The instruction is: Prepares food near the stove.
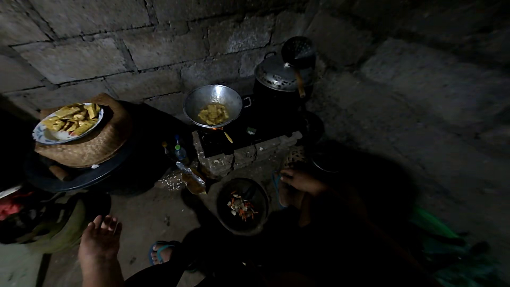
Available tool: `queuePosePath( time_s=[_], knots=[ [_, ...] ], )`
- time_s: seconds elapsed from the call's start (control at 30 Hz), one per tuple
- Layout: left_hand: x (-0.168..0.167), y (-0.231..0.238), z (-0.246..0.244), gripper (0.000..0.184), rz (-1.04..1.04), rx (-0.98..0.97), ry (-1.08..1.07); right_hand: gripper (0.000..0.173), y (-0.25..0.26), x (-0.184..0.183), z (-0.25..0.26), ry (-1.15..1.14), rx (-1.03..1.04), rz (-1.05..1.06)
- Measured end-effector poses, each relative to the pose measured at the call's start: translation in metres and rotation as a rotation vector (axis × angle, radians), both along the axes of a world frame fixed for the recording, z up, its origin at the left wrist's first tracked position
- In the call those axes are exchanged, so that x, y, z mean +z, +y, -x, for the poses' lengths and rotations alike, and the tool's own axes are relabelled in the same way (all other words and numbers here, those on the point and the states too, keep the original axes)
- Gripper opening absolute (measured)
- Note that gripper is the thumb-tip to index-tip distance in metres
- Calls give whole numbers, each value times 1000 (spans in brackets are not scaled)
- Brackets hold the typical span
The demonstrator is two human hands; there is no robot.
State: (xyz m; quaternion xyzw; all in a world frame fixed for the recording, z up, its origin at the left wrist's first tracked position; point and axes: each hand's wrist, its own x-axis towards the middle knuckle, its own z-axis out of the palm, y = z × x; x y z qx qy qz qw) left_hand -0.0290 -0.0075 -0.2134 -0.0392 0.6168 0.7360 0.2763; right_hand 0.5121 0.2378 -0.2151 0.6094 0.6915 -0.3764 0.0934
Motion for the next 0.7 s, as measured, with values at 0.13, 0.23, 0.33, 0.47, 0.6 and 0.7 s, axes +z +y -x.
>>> queuePosePath(
  time_s=[0.13, 0.23, 0.33, 0.47, 0.6, 0.7],
  knots=[
    [1, 0, -2, 32, 1, -2, -4, 52, 0, -1, 0, -2, -1, -2],
    [0, 0, -2, 32, -22, -11, -1, 52, 1, -1, -1, 8, 3, -2],
    [-1, 0, -1, 33, -28, -13, 1, 52, 1, -2, -2, 25, 1, 0],
    [1, 0, -1, 31, -14, -8, 0, 53, 1, -1, -1, 15, -4, 5],
    [1, 1, -2, 31, -9, -18, 9, 53, 0, 0, 0, 8, -8, 4],
    [1, 1, -2, 32, -6, -17, 6, 53, 0, 0, 0, 23, -19, 2]
  ],
)
